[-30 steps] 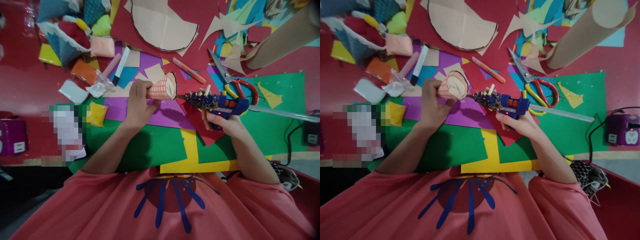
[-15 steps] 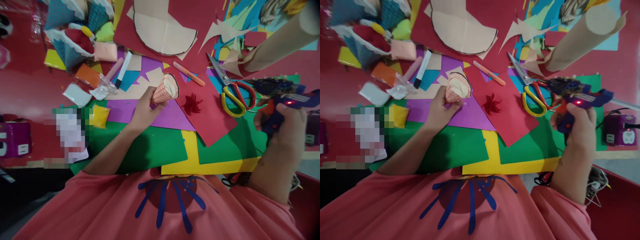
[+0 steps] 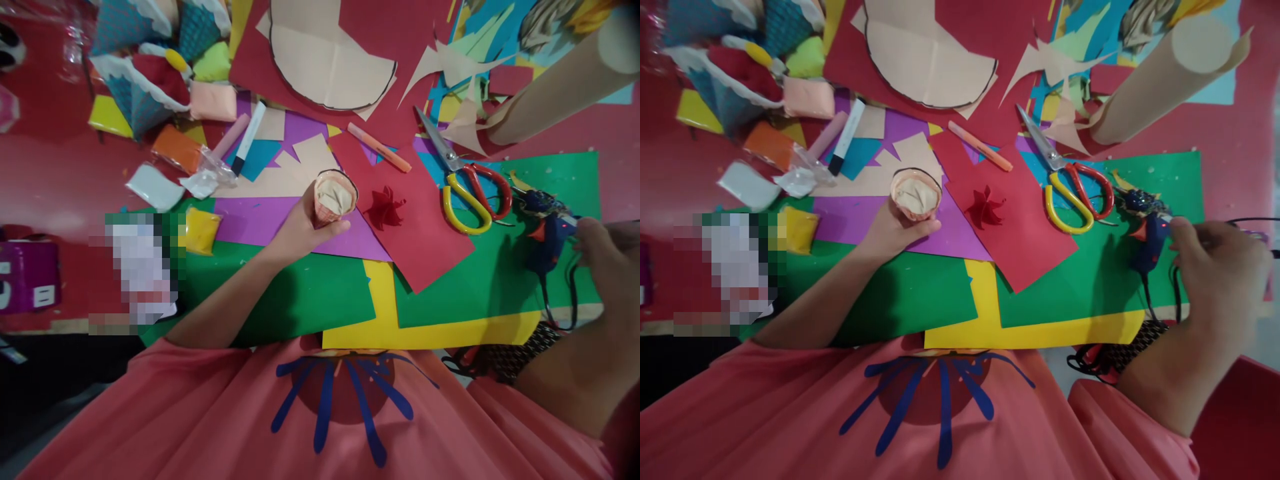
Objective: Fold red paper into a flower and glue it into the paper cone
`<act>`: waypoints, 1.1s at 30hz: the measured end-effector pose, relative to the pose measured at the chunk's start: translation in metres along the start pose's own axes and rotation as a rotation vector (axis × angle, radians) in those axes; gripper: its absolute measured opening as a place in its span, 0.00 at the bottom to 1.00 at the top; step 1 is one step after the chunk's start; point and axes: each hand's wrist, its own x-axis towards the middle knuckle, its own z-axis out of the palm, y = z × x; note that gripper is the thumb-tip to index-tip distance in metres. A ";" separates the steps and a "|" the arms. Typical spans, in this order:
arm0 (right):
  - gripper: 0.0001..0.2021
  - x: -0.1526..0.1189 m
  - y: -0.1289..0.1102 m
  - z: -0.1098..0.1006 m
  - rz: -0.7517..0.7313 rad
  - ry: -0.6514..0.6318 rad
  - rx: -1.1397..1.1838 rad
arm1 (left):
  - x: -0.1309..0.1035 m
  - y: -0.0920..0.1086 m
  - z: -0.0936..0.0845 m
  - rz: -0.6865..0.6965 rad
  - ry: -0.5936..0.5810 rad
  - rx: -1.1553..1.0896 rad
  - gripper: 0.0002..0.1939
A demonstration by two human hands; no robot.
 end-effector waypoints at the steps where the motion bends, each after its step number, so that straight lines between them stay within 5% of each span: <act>1: 0.15 -0.005 -0.018 0.003 0.082 0.031 -0.009 | 0.000 0.000 0.000 0.007 -0.010 0.027 0.18; 4: 0.02 -0.018 -0.067 0.023 -0.129 -0.102 0.141 | -0.001 0.000 -0.001 0.038 -0.030 0.123 0.18; 7: 0.09 -0.029 -0.104 0.048 -0.444 -0.280 0.198 | -0.002 -0.003 0.000 0.076 -0.023 0.222 0.19; 10: 0.16 -0.036 -0.135 0.069 -0.562 -0.458 0.142 | -0.004 -0.005 -0.001 0.082 0.010 0.341 0.22; 14: 0.17 -0.042 -0.165 0.092 -0.698 -0.355 0.058 | -0.003 -0.003 -0.003 0.074 0.022 0.383 0.20; 19: 0.17 -0.040 -0.166 0.104 -0.777 -0.346 0.093 | -0.001 0.000 -0.003 0.045 -0.007 0.373 0.19; 26: 0.31 -0.035 -0.156 0.111 -0.775 -0.325 0.162 | -0.002 -0.001 -0.002 0.047 -0.023 0.397 0.18; 33: 0.14 -0.038 -0.159 0.137 -0.835 -0.440 0.307 | -0.004 -0.003 -0.003 0.067 0.003 0.445 0.20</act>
